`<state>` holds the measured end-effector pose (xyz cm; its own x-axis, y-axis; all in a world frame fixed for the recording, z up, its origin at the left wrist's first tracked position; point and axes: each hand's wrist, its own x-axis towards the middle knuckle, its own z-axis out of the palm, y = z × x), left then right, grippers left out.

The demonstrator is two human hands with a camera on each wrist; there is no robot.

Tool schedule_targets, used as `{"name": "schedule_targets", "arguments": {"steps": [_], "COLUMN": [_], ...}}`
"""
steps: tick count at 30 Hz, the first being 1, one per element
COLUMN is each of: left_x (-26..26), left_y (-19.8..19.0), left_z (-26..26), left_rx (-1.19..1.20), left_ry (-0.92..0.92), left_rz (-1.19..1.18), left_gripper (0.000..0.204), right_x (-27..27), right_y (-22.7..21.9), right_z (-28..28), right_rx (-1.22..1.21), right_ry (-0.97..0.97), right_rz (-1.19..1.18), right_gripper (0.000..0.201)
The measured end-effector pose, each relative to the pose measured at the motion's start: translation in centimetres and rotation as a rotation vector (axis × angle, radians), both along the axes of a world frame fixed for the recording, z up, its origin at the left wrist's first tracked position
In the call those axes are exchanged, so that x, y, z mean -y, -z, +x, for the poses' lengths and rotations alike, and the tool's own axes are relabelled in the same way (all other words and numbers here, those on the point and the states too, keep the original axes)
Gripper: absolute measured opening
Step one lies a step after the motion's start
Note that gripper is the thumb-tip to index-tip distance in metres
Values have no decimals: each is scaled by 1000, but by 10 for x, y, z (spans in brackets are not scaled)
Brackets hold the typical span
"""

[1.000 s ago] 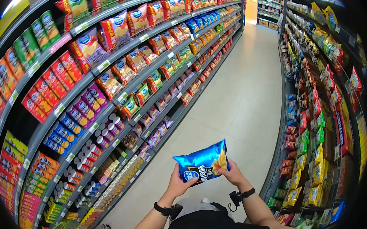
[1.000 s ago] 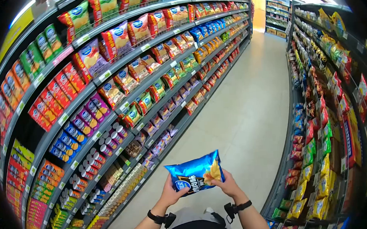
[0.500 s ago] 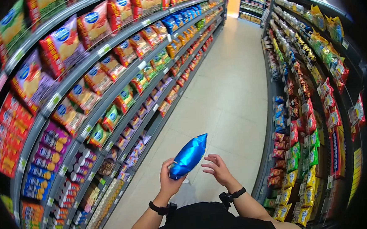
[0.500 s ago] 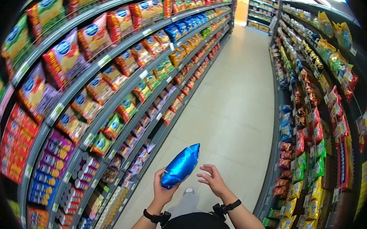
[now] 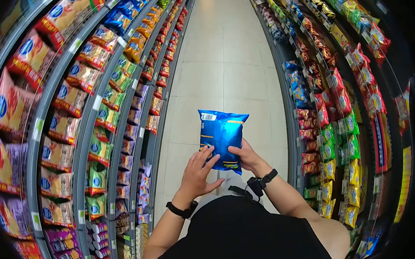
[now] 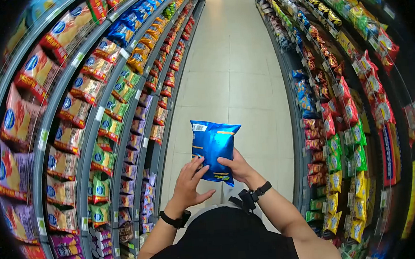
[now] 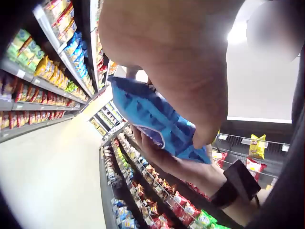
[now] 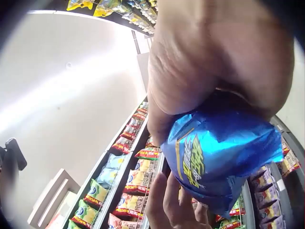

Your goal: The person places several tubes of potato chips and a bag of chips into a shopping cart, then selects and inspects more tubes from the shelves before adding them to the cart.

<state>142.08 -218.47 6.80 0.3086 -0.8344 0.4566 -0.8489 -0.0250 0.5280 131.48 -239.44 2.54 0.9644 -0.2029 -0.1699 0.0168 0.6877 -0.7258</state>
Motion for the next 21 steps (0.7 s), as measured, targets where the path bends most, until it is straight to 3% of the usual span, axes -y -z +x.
{"name": "schedule_targets", "arguments": {"steps": [6, 10, 13, 17, 18, 21], "left_x": [85, 161, 216, 252, 264, 287], "left_y": [10, 3, 14, 34, 40, 48], "left_z": [70, 110, 142, 190, 199, 243], "left_rx": [-162, -163, -651, -881, -971, -896], "left_ry": [-249, -412, -460, -306, -318, -444], "left_rz": [79, -33, -245, -191, -303, -251], "left_gripper": [95, 97, 99, 84, 80, 85], "right_x": [99, 168, 216, 263, 273, 304], "right_y": [12, 2, -8, -17, -14, 11], "right_z": [93, 150, 188, 224, 234, 273], "right_rx": [-55, 7, 98, 116, 156, 141], "right_ry": [76, -70, -260, -267, -259, -237], "right_rz": [-356, -460, -402, -545, -558, -539], "right_gripper": [75, 80, 81, 84, 84, 84]}}
